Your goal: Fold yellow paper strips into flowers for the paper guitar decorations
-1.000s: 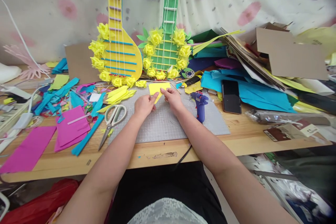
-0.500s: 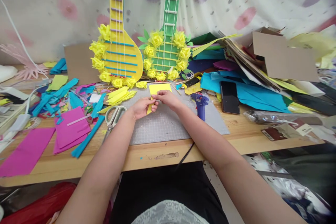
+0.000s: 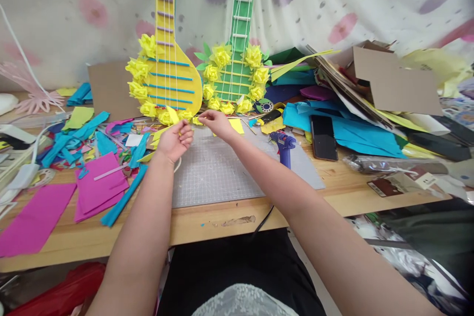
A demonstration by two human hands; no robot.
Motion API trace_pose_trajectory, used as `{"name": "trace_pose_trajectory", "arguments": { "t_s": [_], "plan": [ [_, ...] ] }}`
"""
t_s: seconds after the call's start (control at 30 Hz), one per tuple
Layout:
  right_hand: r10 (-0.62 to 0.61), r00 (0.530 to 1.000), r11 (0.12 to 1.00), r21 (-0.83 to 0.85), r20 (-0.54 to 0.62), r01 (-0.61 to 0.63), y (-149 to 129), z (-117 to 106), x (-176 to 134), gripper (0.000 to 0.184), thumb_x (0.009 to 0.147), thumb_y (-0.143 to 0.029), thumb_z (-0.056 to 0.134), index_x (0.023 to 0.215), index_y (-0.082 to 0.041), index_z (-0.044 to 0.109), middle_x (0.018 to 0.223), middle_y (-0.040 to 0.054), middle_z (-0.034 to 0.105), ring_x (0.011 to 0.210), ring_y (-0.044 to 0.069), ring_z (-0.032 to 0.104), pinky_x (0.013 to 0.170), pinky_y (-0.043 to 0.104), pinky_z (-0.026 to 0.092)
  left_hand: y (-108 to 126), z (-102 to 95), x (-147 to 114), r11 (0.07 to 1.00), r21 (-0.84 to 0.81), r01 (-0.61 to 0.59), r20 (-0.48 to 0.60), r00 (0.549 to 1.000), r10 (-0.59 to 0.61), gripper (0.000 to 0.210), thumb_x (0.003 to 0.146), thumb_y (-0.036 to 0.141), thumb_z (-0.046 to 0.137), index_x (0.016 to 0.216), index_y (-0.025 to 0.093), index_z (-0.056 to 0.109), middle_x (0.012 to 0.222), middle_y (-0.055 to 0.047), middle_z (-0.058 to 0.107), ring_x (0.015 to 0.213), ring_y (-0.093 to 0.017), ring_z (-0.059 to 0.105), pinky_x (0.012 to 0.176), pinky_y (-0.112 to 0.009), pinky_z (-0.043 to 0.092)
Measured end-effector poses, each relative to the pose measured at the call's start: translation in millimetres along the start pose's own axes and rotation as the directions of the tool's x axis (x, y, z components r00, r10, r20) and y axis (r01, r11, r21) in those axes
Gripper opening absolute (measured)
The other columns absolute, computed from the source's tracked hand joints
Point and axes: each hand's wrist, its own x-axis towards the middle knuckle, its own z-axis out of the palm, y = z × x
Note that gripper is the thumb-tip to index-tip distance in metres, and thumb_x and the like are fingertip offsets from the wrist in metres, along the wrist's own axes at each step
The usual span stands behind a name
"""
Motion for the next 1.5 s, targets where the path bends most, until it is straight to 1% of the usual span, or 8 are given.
{"name": "trace_pose_trajectory", "arguments": {
  "t_s": [0.23, 0.47, 0.63, 0.8, 0.93, 1.03, 1.23, 1.5],
  "plan": [
    [-0.401, 0.891, 0.772, -0.445, 0.212, 0.454, -9, 60, 26, 0.019, 0.082, -0.010, 0.053, 0.096, -0.014, 0.065, 0.098, 0.0053, 0.066, 0.089, 0.016, 0.049, 0.086, 0.030, 0.034, 28, -29.3, -12, 0.935, -0.215, -0.281, 0.016, 0.956, 0.291, 0.030, 0.094, 0.021, 0.027, 0.070, 0.018, 0.044, 0.052, 0.005, 0.032, 0.041, -0.005, 0.029, 0.034, -0.012, 0.022],
    [-0.354, 0.854, 0.539, -0.663, 0.381, 0.520, -19, 83, 33, 0.024, 0.084, -0.014, 0.045, 0.093, -0.022, 0.066, 0.094, 0.0057, 0.070, 0.103, 0.023, 0.051, 0.084, 0.037, 0.037, 31, -40.3, -12, 0.856, -0.309, -0.415, -0.044, 0.905, 0.423, 0.031, 0.092, 0.040, 0.032, 0.072, 0.018, 0.042, 0.053, 0.006, 0.031, 0.042, -0.005, 0.028, 0.035, -0.014, 0.023],
    [-0.362, 0.882, 0.593, -0.655, 0.302, 0.468, -20, 75, 25, 0.024, 0.082, -0.013, 0.047, 0.095, -0.018, 0.066, 0.093, 0.0062, 0.069, 0.100, 0.022, 0.051, 0.084, 0.036, 0.038, 32, -38.0, -13, 0.835, -0.319, -0.449, -0.070, 0.890, 0.452, 0.032, 0.091, 0.042, 0.032, 0.071, 0.019, 0.040, 0.052, 0.006, 0.029, 0.041, -0.005, 0.027, 0.035, -0.014, 0.023],
    [-0.252, 0.966, 0.872, -0.421, 0.052, 0.250, -18, 46, 12, 0.024, 0.077, -0.011, 0.052, 0.096, -0.018, 0.066, 0.089, 0.0035, 0.068, 0.094, 0.019, 0.053, 0.086, 0.034, 0.041, 32, -31.7, -13, 0.871, -0.234, -0.432, -0.091, 0.902, 0.423, 0.027, 0.089, 0.038, 0.038, 0.071, 0.019, 0.042, 0.051, 0.006, 0.029, 0.040, -0.005, 0.028, 0.034, -0.015, 0.022],
    [-0.011, 0.999, 0.999, 0.049, 0.033, 0.009, -7, 8, -3, 0.022, 0.069, -0.011, 0.059, 0.090, -0.014, 0.064, 0.087, 0.0042, 0.066, 0.082, 0.014, 0.058, 0.080, 0.031, 0.046, 17, -18.0, -4, 0.931, -0.076, -0.356, -0.154, 0.927, 0.342, 0.020, 0.082, 0.026, 0.051, 0.067, 0.018, 0.040, 0.050, 0.008, 0.029, 0.038, -0.003, 0.026, 0.033, -0.013, 0.019],
    [0.117, 0.990, 0.940, 0.311, 0.083, -0.137, 6, -20, -20, 0.020, 0.062, -0.013, 0.066, 0.082, -0.015, 0.063, 0.078, 0.0009, 0.063, 0.073, 0.011, 0.058, 0.076, 0.028, 0.046, -9, -2.2, 7, 0.960, 0.096, -0.265, -0.235, 0.931, 0.280, 0.023, 0.075, 0.015, 0.059, 0.065, 0.017, 0.038, 0.047, 0.010, 0.027, 0.036, -0.001, 0.022, 0.033, -0.011, 0.015],
    [0.300, 0.937, 0.778, 0.523, 0.178, -0.348, 32, -45, -46, 0.022, 0.056, -0.013, 0.070, 0.075, -0.016, 0.060, 0.068, -0.0029, 0.060, 0.060, 0.008, 0.055, 0.063, 0.025, 0.045, -63, 20.6, 19, 0.953, 0.290, -0.088, -0.180, 0.973, 0.144, 0.032, 0.065, 0.029, 0.072, 0.069, 0.017, 0.043, 0.048, 0.012, 0.026, 0.036, 0.000, 0.021, 0.035, -0.012, 0.018],
    [0.293, 0.915, 0.681, 0.611, 0.277, -0.403, 36, -44, -59, 0.025, 0.055, -0.019, 0.074, 0.076, -0.018, 0.061, 0.070, -0.0022, 0.062, 0.064, 0.009, 0.057, 0.064, 0.024, 0.045, -71, 14.3, 20, 0.959, 0.281, -0.039, -0.149, 0.985, 0.084, 0.034, 0.061, 0.025, 0.075, 0.069, 0.016, 0.043, 0.047, 0.012, 0.028, 0.037, 0.001, 0.022, 0.036, -0.012, 0.019]
  ]
}}
